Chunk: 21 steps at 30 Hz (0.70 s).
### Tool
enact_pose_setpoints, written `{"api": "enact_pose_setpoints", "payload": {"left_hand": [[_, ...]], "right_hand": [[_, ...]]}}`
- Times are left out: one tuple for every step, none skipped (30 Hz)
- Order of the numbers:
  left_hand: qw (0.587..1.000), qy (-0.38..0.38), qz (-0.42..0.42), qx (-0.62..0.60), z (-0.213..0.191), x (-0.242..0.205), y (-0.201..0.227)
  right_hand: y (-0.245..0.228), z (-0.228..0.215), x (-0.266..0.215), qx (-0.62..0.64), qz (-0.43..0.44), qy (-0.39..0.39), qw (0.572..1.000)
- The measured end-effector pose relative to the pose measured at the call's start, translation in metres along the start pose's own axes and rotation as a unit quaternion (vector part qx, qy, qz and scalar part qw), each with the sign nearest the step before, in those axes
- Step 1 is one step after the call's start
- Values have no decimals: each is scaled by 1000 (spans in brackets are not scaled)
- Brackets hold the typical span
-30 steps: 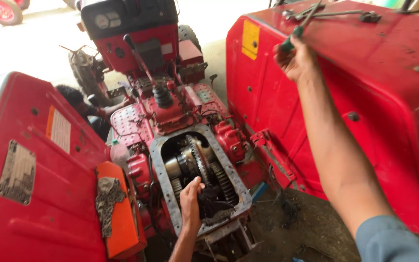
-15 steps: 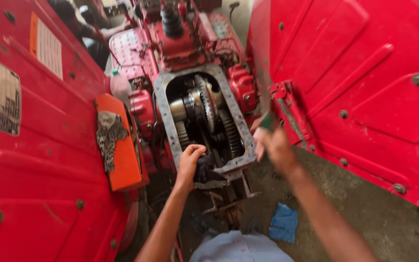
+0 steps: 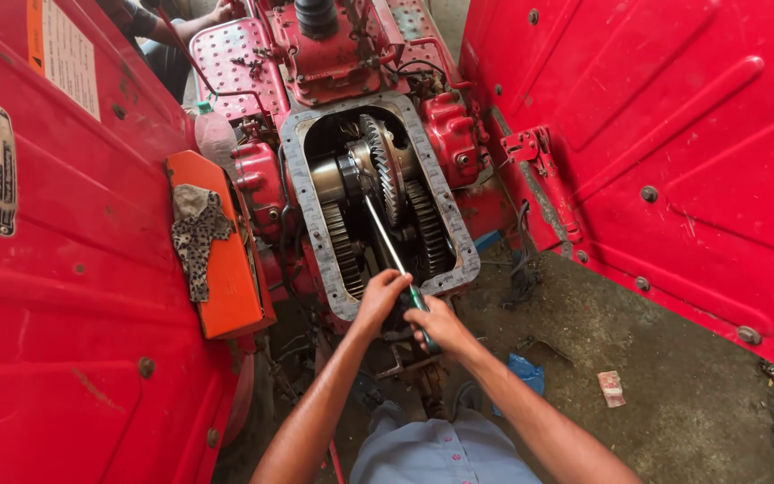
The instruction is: Repairing the transmission/gearbox assembly of a tractor using tools.
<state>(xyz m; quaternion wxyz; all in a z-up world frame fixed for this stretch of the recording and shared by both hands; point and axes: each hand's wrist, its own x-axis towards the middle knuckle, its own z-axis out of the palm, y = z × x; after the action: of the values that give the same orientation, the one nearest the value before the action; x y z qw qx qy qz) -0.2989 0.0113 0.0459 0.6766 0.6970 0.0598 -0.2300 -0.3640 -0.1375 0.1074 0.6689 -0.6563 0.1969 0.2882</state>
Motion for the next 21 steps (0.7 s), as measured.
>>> {"api": "enact_pose_setpoints", "payload": {"left_hand": [[1000, 7, 5, 14, -3, 4, 6], [999, 14, 10, 29, -6, 7, 12], [999, 13, 11, 29, -9, 13, 12], [999, 19, 19, 38, -12, 19, 13], [998, 25, 28, 48, -16, 25, 14], [998, 24, 28, 48, -16, 29, 11], [998, 24, 29, 42, -17, 32, 7], [999, 24, 29, 37, -18, 35, 4], [999, 23, 28, 37, -18, 36, -2], [999, 16, 22, 43, -18, 37, -7], [999, 8, 15, 49, -17, 37, -13], [999, 7, 13, 49, -17, 37, -19], [999, -2, -7, 38, -17, 37, -25], [999, -11, -27, 27, -16, 37, -32], [999, -13, -30, 27, -16, 36, -32], [997, -2, -22, 72, -16, 36, -33], [993, 8, -14, 117, -16, 35, -34], [993, 5, -16, 117, -16, 32, -29], [989, 17, -11, 143, -15, 29, -25], [985, 28, -6, 169, -14, 26, -20], [985, 26, -9, 168, -14, 26, -23]], "right_hand": [[-5, 0, 5, -5, -5, 1, 1000], [-10, 0, 10, -10, -11, 2, 1000], [-12, 2, 14, -10, -12, 3, 1000], [-15, 3, 18, -6, -15, 6, 1000], [-17, 5, 22, -2, -18, 8, 1000], [-19, 6, 23, -1, -19, 9, 1000], [-19, 9, 23, 5, -13, 15, 1000], [-19, 11, 23, 12, -6, 21, 1000], [-16, 11, 24, 12, -5, 22, 1000], [-12, 11, 26, 9, 3, 28, 1000], [-8, 11, 26, 5, 12, 35, 999], [-5, 11, 30, 6, 14, 36, 999], [-2, 10, 32, 8, 23, 42, 999], [2, 10, 35, 10, 32, 49, 998], [4, 10, 38, 12, 34, 51, 998], [6, 10, 40, 9, 35, 58, 998], [8, 9, 42, 6, 35, 66, 997], [12, 10, 45, 8, 38, 68, 997], [17, 9, 48, 5, 31, 77, 997], [21, 9, 50, 2, 24, 87, 996], [27, 8, 54, 2, 27, 88, 996]]}}
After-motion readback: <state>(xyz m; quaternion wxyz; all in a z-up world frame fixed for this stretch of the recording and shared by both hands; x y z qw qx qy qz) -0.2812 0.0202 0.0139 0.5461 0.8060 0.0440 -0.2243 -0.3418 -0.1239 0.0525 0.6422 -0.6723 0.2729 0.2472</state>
